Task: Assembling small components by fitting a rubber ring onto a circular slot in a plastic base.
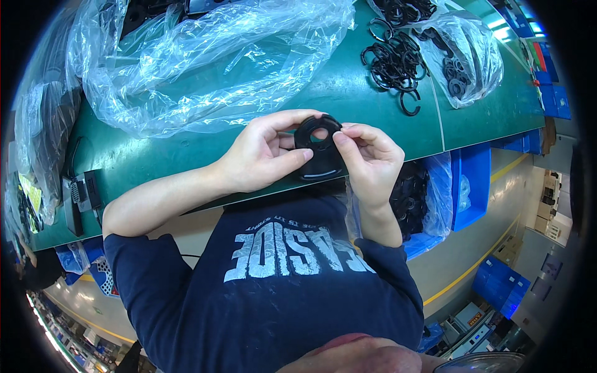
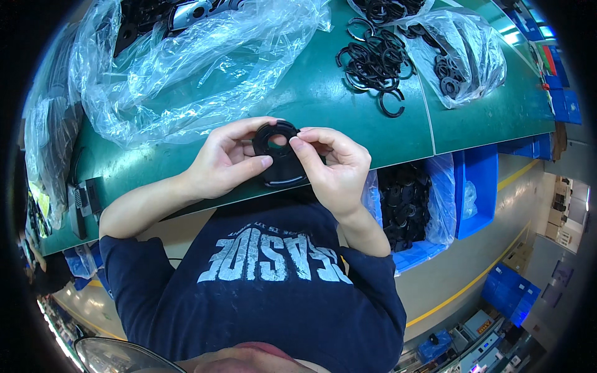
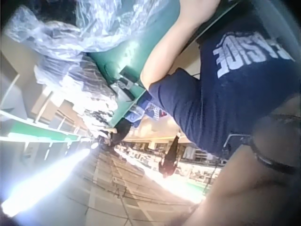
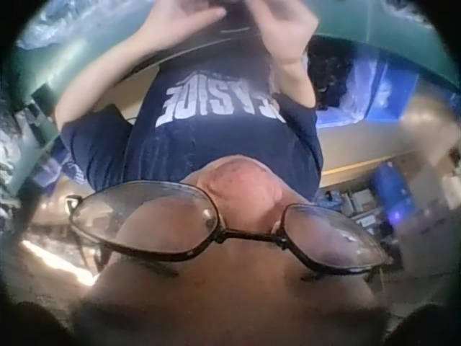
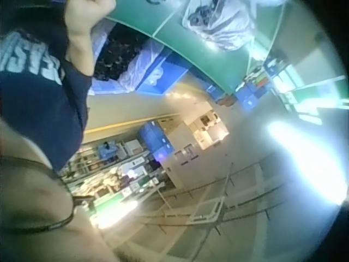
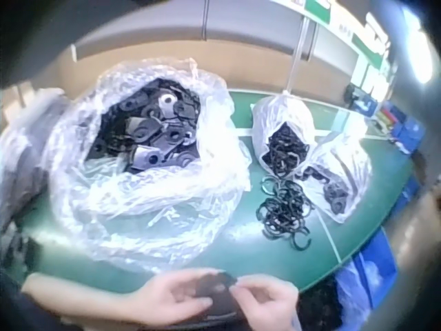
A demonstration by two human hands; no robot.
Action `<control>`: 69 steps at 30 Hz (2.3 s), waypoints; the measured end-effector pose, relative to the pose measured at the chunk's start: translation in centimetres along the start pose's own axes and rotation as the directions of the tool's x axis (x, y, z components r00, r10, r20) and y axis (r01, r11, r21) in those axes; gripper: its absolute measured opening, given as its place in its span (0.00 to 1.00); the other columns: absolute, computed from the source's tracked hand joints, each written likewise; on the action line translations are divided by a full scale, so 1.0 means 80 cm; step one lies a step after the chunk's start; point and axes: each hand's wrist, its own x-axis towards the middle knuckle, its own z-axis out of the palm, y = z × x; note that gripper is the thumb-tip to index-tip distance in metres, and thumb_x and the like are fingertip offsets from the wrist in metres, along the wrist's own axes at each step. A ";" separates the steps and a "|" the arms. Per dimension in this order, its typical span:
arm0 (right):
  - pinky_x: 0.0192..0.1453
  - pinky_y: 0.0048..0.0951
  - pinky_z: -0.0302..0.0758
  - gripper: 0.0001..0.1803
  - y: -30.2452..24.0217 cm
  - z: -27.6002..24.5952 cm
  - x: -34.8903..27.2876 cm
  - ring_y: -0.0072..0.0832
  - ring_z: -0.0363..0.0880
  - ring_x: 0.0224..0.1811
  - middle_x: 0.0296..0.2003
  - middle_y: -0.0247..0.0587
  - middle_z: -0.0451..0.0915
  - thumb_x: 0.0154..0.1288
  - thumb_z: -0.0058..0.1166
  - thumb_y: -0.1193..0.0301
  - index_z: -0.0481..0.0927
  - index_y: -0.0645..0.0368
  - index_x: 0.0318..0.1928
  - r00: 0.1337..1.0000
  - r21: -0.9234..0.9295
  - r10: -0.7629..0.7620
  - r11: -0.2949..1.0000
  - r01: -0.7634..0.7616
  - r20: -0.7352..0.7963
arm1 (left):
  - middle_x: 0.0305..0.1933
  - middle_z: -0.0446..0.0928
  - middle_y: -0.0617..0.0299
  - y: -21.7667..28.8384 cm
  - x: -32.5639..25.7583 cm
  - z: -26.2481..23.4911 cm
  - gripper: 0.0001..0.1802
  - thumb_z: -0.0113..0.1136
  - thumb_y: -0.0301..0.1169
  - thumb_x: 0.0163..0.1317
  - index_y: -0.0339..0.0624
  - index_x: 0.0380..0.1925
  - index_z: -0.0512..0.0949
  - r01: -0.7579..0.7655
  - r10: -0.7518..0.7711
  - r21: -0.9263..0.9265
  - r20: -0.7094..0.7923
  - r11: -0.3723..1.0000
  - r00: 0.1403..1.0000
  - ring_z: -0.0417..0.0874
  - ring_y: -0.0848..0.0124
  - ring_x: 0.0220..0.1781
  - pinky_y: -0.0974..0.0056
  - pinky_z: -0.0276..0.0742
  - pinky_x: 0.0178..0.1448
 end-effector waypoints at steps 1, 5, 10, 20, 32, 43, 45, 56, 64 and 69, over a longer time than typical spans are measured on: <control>0.43 0.20 0.75 0.08 0.000 -0.001 0.001 0.22 0.77 0.37 0.37 0.44 0.79 0.55 0.58 0.86 0.77 0.70 0.37 0.999 -0.011 -0.021 1.000 0.022 0.030 | 0.53 0.72 0.57 0.001 -0.001 0.001 0.25 0.54 0.18 0.59 0.32 0.58 0.64 -0.010 0.010 0.001 -0.003 1.000 1.000 0.73 0.73 0.55 0.68 0.71 0.58; 0.39 0.19 0.76 0.07 0.000 0.002 0.004 0.22 0.79 0.34 0.33 0.43 0.80 0.52 0.60 0.84 0.79 0.69 0.34 0.979 -0.088 -0.180 0.978 0.189 0.100 | 0.48 0.75 0.59 0.012 0.002 -0.002 0.20 0.55 0.23 0.60 0.32 0.53 0.71 0.062 -0.056 0.144 -0.045 0.988 0.997 0.75 0.76 0.49 0.71 0.72 0.52; 0.39 0.18 0.76 0.08 -0.011 0.015 -0.003 0.22 0.79 0.34 0.32 0.43 0.80 0.52 0.60 0.84 0.79 0.70 0.35 0.999 -0.095 -0.019 0.995 0.024 0.047 | 0.38 0.80 0.59 0.014 0.001 -0.001 0.12 0.58 0.27 0.60 0.33 0.42 0.79 0.060 -0.029 0.217 -0.143 0.974 0.989 0.78 0.77 0.39 0.73 0.73 0.43; 0.38 0.15 0.72 0.05 -0.003 0.015 0.001 0.19 0.76 0.35 0.32 0.39 0.79 0.58 0.56 0.83 0.78 0.70 0.36 0.969 0.019 0.060 0.998 -0.066 0.241 | 0.33 0.81 0.57 0.015 -0.003 -0.001 0.09 0.59 0.25 0.58 0.31 0.37 0.81 0.079 -0.007 0.321 -0.219 0.944 0.976 0.80 0.76 0.35 0.73 0.75 0.40; 0.35 0.15 0.74 0.05 -0.008 0.001 0.017 0.19 0.78 0.30 0.31 0.39 0.81 0.60 0.56 0.79 0.80 0.70 0.35 0.984 0.127 0.122 0.982 -0.139 0.132 | 0.37 0.80 0.60 0.012 0.004 0.000 0.16 0.52 0.27 0.64 0.32 0.50 0.74 0.194 -0.196 -0.074 -0.032 0.978 0.980 0.79 0.78 0.37 0.73 0.75 0.44; 0.41 0.18 0.77 0.19 -0.009 -0.012 0.020 0.20 0.79 0.38 0.38 0.41 0.80 0.52 0.61 0.82 0.76 0.69 0.46 0.952 0.089 0.196 0.971 -0.222 0.233 | 0.32 0.77 0.67 0.000 0.001 -0.003 0.14 0.53 0.29 0.65 0.32 0.48 0.75 0.192 -0.191 0.026 -0.030 0.981 0.981 0.74 0.84 0.33 0.74 0.74 0.39; 0.41 0.19 0.77 0.21 -0.008 -0.012 0.018 0.21 0.79 0.40 0.39 0.43 0.80 0.50 0.63 0.82 0.76 0.68 0.47 0.933 0.069 0.206 0.969 -0.235 0.294 | 0.32 0.76 0.68 0.001 0.001 -0.001 0.15 0.53 0.29 0.65 0.32 0.48 0.75 0.151 -0.150 0.111 -0.013 0.982 0.989 0.74 0.84 0.33 0.75 0.74 0.39; 0.34 0.15 0.75 0.16 -0.004 -0.001 0.016 0.17 0.78 0.31 0.31 0.36 0.79 0.50 0.65 0.79 0.78 0.69 0.41 0.993 -0.022 0.089 0.996 -0.088 0.080 | 0.34 0.78 0.66 0.003 0.003 -0.004 0.15 0.52 0.28 0.65 0.30 0.48 0.74 0.173 -0.173 0.016 -0.020 0.985 0.985 0.75 0.83 0.34 0.75 0.74 0.40; 0.32 0.13 0.74 0.16 0.005 -0.009 0.020 0.14 0.77 0.29 0.32 0.39 0.81 0.54 0.62 0.79 0.77 0.69 0.44 0.996 -0.101 0.073 0.993 -0.067 0.058 | 0.37 0.79 0.65 0.003 0.004 -0.008 0.15 0.52 0.27 0.65 0.31 0.49 0.74 0.190 -0.190 0.023 -0.006 0.981 0.982 0.76 0.82 0.37 0.75 0.75 0.42; 0.39 0.17 0.76 0.17 -0.009 -0.002 0.010 0.18 0.79 0.35 0.36 0.42 0.80 0.55 0.61 0.80 0.75 0.70 0.47 0.962 0.051 0.185 0.979 -0.199 0.201 | 0.39 0.78 0.62 -0.001 0.002 -0.003 0.16 0.54 0.27 0.64 0.31 0.50 0.73 0.145 -0.144 0.015 -0.049 0.989 0.988 0.77 0.81 0.39 0.74 0.76 0.44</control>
